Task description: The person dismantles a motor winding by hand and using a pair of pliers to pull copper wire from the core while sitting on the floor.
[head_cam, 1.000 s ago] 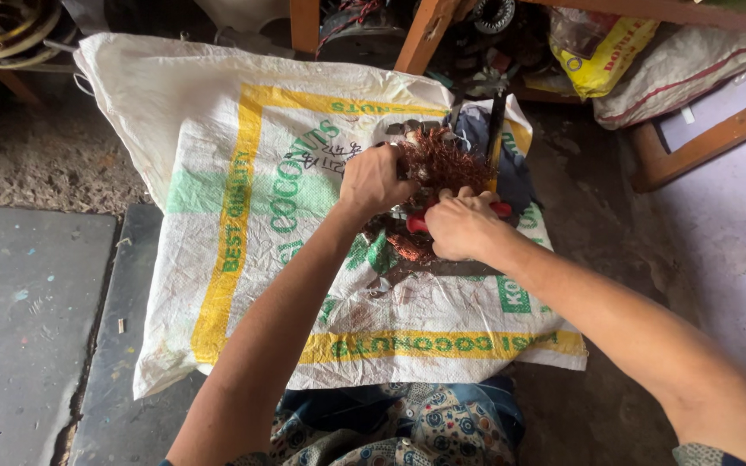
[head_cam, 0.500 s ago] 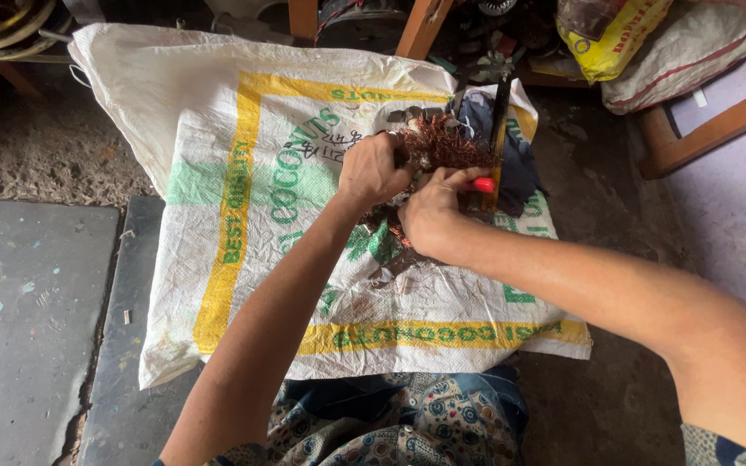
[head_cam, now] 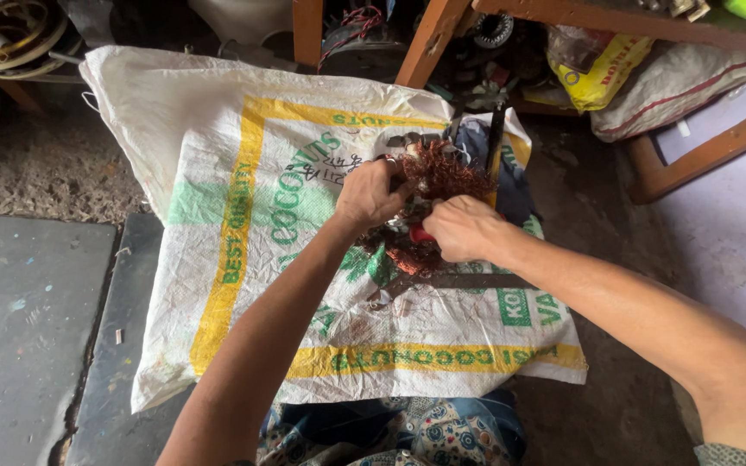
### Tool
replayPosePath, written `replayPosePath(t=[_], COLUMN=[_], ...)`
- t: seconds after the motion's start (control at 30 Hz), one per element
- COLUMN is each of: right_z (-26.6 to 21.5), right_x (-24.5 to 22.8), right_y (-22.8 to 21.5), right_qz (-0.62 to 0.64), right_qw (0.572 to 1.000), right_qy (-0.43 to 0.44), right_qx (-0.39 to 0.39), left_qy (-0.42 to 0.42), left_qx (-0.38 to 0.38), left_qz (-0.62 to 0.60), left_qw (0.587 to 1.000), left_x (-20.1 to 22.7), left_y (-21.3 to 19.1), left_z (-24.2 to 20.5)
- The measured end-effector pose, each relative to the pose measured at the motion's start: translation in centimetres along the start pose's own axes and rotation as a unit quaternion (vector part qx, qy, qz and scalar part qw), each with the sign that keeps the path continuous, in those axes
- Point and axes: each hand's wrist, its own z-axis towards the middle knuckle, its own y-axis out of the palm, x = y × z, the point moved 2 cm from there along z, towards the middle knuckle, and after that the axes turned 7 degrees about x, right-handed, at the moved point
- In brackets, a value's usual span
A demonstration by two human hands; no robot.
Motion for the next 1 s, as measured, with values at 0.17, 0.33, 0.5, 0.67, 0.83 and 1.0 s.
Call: replayPosePath(t=[0.17, 0.33, 0.5, 0.67, 0.83, 1.0], right_z=[-0.2, -0.5, -1.5, -4.3, -5.8, -7.1], right_x=[1.8, 1.9, 1.0, 2.3, 1.5, 1.5], right_y=[2.3, 5.4, 9.4, 10.5, 10.4, 6.5], right_qz=[0.047, 0.066, 0.123, 0.157, 0.172, 0.07], right_qw=[0.998, 0.997, 0.991, 0.982, 0.976, 0.981], right_qy=[0.032, 0.016, 0.04, 0.046, 0.099, 0.163], right_qx=[-0.023, 0.024, 0.021, 0.099, 0.09, 0.078], left_qy=[0.026, 0.061, 0.014, -0.05, -0.077, -0.126], left_qx=[-0.048, -0.051, -0.058, -0.07, -0.055, -0.084], left_qz=[-0.021, -0.132, -0.037, -0.014, 0.03, 0.062], left_qw=[0.998, 0.988, 0.998, 0.996, 0.995, 0.986], left_x=[0.1, -1.2, -1.5, -0.4, 0.0, 0.4], left_y=[-0.2, -2.3, -1.8, -1.3, -1.1, 0.2], left_z=[0.9, -0.2, -1.2, 0.0, -0.1, 0.5])
